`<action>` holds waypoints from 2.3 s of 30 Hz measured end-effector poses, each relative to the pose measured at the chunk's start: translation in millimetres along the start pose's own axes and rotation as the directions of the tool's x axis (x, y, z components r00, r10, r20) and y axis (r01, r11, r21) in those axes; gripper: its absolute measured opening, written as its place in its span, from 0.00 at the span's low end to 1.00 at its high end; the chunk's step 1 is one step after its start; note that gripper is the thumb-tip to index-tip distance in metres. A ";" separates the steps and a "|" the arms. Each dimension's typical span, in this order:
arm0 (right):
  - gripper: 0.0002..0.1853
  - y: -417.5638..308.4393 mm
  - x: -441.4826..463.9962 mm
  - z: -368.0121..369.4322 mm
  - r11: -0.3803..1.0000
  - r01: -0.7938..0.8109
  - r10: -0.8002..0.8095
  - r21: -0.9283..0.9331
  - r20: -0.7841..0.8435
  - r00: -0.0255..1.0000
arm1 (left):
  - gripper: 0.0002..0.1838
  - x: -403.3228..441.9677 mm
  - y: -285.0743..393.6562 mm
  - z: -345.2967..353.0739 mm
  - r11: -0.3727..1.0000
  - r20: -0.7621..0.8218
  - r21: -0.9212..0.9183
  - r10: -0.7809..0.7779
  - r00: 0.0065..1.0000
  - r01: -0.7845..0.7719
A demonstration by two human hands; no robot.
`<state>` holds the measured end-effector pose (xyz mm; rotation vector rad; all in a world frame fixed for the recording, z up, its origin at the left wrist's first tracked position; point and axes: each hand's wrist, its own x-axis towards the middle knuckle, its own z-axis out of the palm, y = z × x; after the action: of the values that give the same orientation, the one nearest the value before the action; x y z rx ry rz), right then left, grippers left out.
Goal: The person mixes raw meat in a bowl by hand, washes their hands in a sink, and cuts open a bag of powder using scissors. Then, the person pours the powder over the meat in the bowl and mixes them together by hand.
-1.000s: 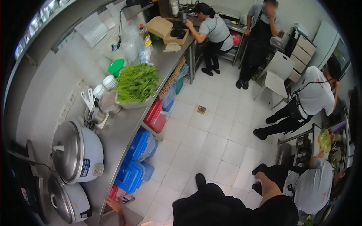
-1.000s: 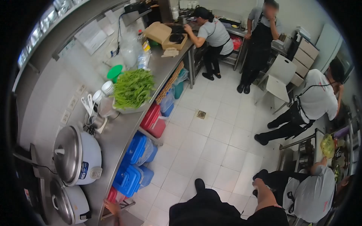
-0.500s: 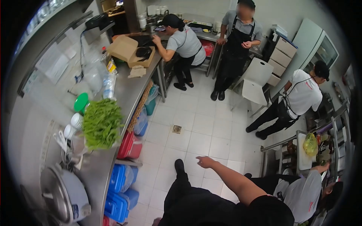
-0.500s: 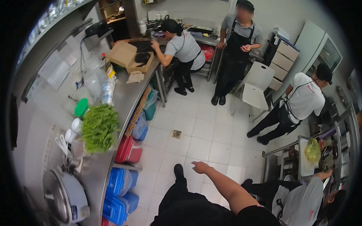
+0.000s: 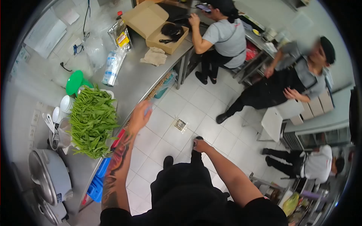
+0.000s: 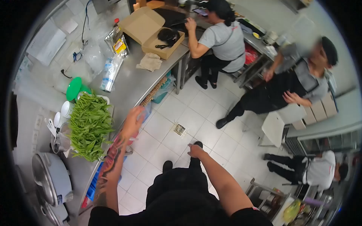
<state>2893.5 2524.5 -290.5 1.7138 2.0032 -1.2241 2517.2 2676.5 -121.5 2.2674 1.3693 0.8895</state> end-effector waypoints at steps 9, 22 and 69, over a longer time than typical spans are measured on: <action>0.34 18.5 245.3 -68.9 0.970 0.242 -0.244 0.030 0.131 0.961 | 0.37 86.5 -41.7 14.9 0.847 -0.011 0.454 -0.306 0.952 0.277; 0.15 -30.0 519.5 -173.9 -0.119 -0.088 0.141 0.989 0.104 0.985 | 0.37 100.8 -64.0 35.4 0.783 -0.056 0.567 -0.273 0.960 0.256; 0.42 88.8 276.4 -217.9 0.974 0.224 -0.105 0.018 -0.846 0.523 | 0.39 98.9 -53.8 28.7 0.802 -0.054 0.530 -0.293 0.954 0.276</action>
<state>2965.9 2870.5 -373.3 2.5716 2.6829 -0.5394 2534.1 2789.8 -140.9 2.3247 2.0840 0.3958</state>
